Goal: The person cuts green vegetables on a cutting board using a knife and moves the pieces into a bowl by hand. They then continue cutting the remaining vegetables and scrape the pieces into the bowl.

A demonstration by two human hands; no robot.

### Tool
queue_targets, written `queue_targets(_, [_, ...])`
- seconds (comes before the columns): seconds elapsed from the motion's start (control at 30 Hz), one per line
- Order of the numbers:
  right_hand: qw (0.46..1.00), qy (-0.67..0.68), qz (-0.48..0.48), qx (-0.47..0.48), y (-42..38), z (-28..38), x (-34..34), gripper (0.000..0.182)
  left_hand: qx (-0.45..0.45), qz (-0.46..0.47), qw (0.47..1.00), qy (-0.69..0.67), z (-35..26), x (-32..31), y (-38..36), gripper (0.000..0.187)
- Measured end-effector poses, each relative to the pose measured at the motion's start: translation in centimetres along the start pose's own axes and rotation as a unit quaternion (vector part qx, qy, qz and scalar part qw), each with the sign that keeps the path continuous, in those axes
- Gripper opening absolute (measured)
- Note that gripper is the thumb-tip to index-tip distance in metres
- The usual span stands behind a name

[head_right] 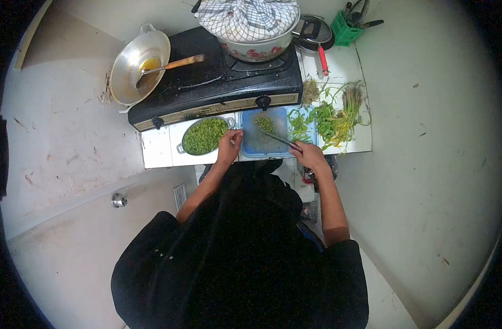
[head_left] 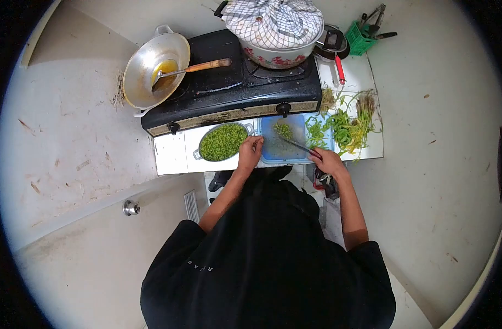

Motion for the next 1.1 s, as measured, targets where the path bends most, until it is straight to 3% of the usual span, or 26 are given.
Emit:
queue_targets(0.2, [0.985,-0.082,0.154,-0.002,0.6,-3.2,-0.2,0.034,0.004,0.023,1.0,-0.01,0.2,0.0,0.4,0.016])
queue_targets(0.5, [0.975,-0.139,0.17,-0.032,5.6,-3.3,0.7,0.033,0.017,0.041,0.999,-0.023,1.4,-0.1,0.4,0.017])
queue_targets(0.63, [0.978,-0.163,0.128,-0.022,7.5,-2.0,1.3,0.035,0.017,0.055,0.998,-0.022,1.6,-0.1,0.5,0.017])
queue_targets(0.8, [0.993,-0.083,0.084,0.028,7.8,0.0,2.2,0.037,0.026,0.062,0.998,-0.017,1.8,-0.3,0.9,0.018])
queue_targets(0.9, [0.995,0.015,0.098,-0.026,5.9,0.1,2.9,0.035,0.035,0.117,0.992,-0.018,0.5,-0.6,1.3,0.022])
queue_targets(0.97, [0.994,0.088,0.055,-0.019,3.8,0.7,3.7,0.035,0.022,0.206,0.978,-0.014,-1.1,-2.0,1.2,0.025])
queue_targets(1.03, [0.989,0.134,-0.035,-0.057,1.5,-0.4,5.0,0.034,-0.009,0.24,0.971,-0.014,-1.9,-3.8,1.3,0.025])
queue_targets(1.1, [0.987,0.134,-0.059,-0.061,-0.5,-2.0,4.3,0.037,-0.041,0.273,0.961,-0.013,-2.9,-5.7,1.2,0.025])
Point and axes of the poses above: each hand's wrist, its own y-axis towards the middle knuckle, its own x-axis out of the back of the hand, z = x × y, the point moved 10 cm from there along y, towards the middle knuckle, and after that the axes turned 14 degrees about y, right-handed, at the moved point
